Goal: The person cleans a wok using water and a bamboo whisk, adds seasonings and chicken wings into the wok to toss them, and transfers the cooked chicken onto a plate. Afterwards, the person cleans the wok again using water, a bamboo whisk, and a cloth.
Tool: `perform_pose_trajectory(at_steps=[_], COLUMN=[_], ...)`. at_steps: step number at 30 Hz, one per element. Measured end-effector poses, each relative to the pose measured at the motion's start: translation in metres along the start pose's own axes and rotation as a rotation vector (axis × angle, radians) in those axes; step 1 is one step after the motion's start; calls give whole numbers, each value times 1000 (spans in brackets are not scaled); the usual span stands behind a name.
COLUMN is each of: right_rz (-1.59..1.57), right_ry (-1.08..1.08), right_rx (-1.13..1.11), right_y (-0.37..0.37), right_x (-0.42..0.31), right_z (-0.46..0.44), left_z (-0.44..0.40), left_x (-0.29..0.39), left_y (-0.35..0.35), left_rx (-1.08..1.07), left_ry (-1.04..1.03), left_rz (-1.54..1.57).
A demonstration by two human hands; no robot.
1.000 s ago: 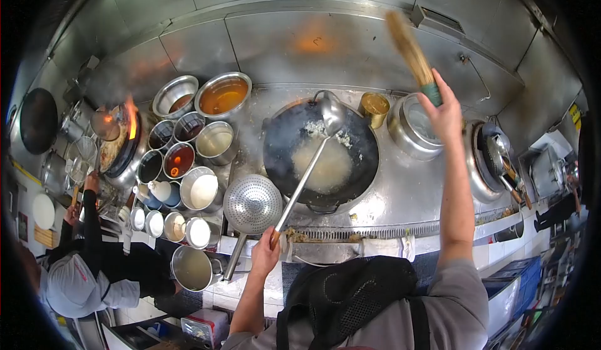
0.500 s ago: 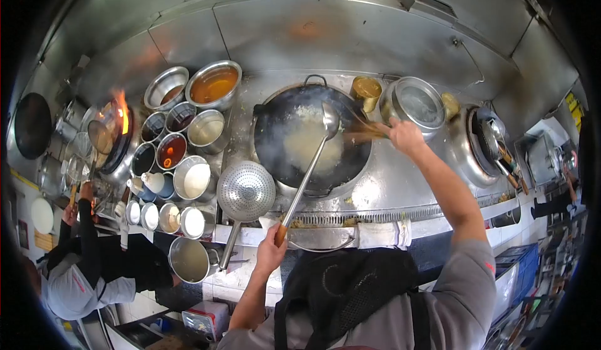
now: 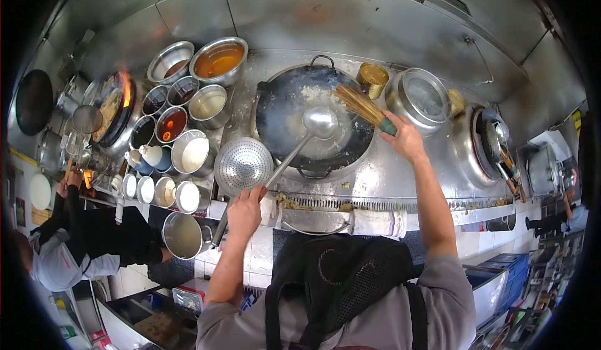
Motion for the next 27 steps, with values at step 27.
perform_pose_trajectory(at_steps=[27], right_rz=[15], right_ry=[-96], right_rx=[-119], right_y=[-38], right_x=[13], right_z=[-101], left_z=[2], left_x=[-3], left_y=[-32], left_rx=[13], left_ry=[73], left_rz=[97])
Point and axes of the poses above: each hand's wrist, its own z-axis away from the middle knuckle, its own y-axis out of the back of the hand, x = y × z, the point moved 5 cm from there along -z, towards the middle knuckle, and after that the axes turned 14 degrees about -x, right-handed, at the moved point
